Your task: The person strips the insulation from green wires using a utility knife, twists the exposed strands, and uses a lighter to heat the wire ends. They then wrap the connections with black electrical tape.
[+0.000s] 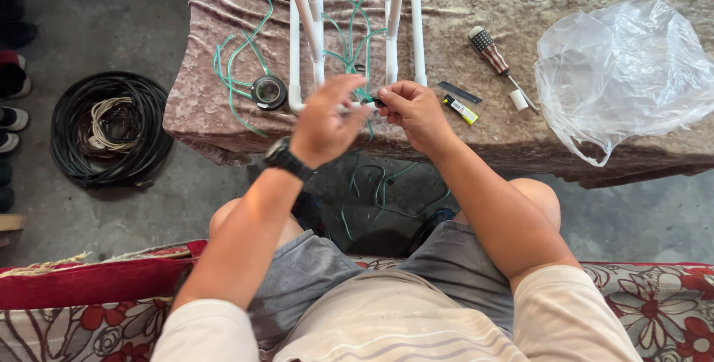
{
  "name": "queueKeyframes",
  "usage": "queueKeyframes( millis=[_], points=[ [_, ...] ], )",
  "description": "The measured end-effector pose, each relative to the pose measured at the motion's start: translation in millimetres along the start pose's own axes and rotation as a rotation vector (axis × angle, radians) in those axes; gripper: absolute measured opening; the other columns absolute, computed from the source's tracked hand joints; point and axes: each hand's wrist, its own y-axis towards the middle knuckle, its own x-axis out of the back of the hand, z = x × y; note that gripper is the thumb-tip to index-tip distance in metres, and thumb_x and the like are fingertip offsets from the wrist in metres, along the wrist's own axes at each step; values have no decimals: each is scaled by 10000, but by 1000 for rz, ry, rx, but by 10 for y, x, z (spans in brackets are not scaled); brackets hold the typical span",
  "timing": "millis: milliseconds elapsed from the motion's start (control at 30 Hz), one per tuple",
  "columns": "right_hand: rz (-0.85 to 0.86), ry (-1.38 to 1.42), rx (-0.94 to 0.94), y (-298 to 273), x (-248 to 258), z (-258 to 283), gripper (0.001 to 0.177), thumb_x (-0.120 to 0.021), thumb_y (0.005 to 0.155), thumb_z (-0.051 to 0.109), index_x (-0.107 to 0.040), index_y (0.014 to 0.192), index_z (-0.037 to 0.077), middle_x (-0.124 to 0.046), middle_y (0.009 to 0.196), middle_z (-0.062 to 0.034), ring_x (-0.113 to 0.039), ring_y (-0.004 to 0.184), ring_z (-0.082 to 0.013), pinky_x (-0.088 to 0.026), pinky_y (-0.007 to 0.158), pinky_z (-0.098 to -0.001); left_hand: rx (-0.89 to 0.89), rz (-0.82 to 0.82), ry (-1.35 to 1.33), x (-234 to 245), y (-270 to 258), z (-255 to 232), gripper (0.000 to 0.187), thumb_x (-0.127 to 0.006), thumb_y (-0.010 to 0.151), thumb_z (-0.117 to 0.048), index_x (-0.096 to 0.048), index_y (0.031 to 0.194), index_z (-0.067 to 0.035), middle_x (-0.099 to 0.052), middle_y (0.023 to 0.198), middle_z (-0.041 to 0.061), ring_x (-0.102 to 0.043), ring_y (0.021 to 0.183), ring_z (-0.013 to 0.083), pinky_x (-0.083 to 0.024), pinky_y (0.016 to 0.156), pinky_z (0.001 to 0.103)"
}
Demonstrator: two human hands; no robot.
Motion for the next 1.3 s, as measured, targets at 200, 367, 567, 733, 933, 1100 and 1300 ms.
queueKeyframes(
  millis=[200, 367, 567, 733, 933, 1100, 1300],
  points=[
    [1, 3, 70, -78, 15, 11, 156, -741, 970, 180, -705, 994, 30, -716, 831, -31, -660, 711, -86, -499, 613, -234, 220, 214, -103, -239, 76, 322, 516, -731, 845, -169, -564, 1313, -27, -600, 1321, 156, -658, 853, 281, -562, 741, 362],
    [7, -57, 82, -123, 20, 106, 182, -705, 981, 213, -708, 1024, 35, -734, 858, -18, -657, 714, -72, -514, 632, -223, -34, 68, 80, -350, 46, 435, 192, -666, 960, -86, -665, 1152, -76, -689, 1084, 151, -659, 1037, 366, -536, 881, 416],
    [-4, -239, 188, -97, 13, 93, 186, -770, 959, 164, -739, 1030, -5, -732, 850, -36, -618, 703, -67, -485, 621, -221, -5, 43, 9, -451, 49, 348, 139, -634, 998, -108, -661, 1130, -72, -693, 1064, 141, -661, 1007, 355, -530, 850, 403],
    [98, -219, 323, -129, 14, 77, 203, -798, 929, 104, -737, 1097, 8, -735, 903, -18, -640, 775, -38, -514, 685, -199, 121, 70, -144, -440, 44, 427, 134, -640, 1033, -150, -666, 1124, -56, -677, 1006, 109, -657, 921, 238, -526, 820, 354],
    [190, -931, 881, -222, 25, 449, 201, -827, 929, 109, -730, 1092, 45, -734, 942, -79, -701, 834, -202, -557, 723, -306, 168, 162, -283, -337, 40, 474, 153, -604, 1058, -174, -679, 1132, -63, -673, 990, 61, -614, 914, 148, -505, 830, 308],
    [167, -1333, 1154, -349, -52, 605, 225, -825, 894, 140, -709, 1065, 50, -721, 919, -85, -702, 833, -288, -560, 708, -396, 159, 218, -245, -279, 69, 449, 147, -601, 1048, -172, -687, 1095, -62, -656, 984, 62, -620, 897, 176, -499, 807, 320],
    [92, -1494, 1223, -354, -98, 607, 227, -799, 907, 178, -654, 1033, 57, -682, 914, -74, -686, 861, -275, -560, 724, -389, 153, 184, -172, -257, 83, 346, 152, -605, 1040, -195, -656, 1052, -52, -650, 936, 80, -617, 862, 220, -496, 793, 345]
  ],
)
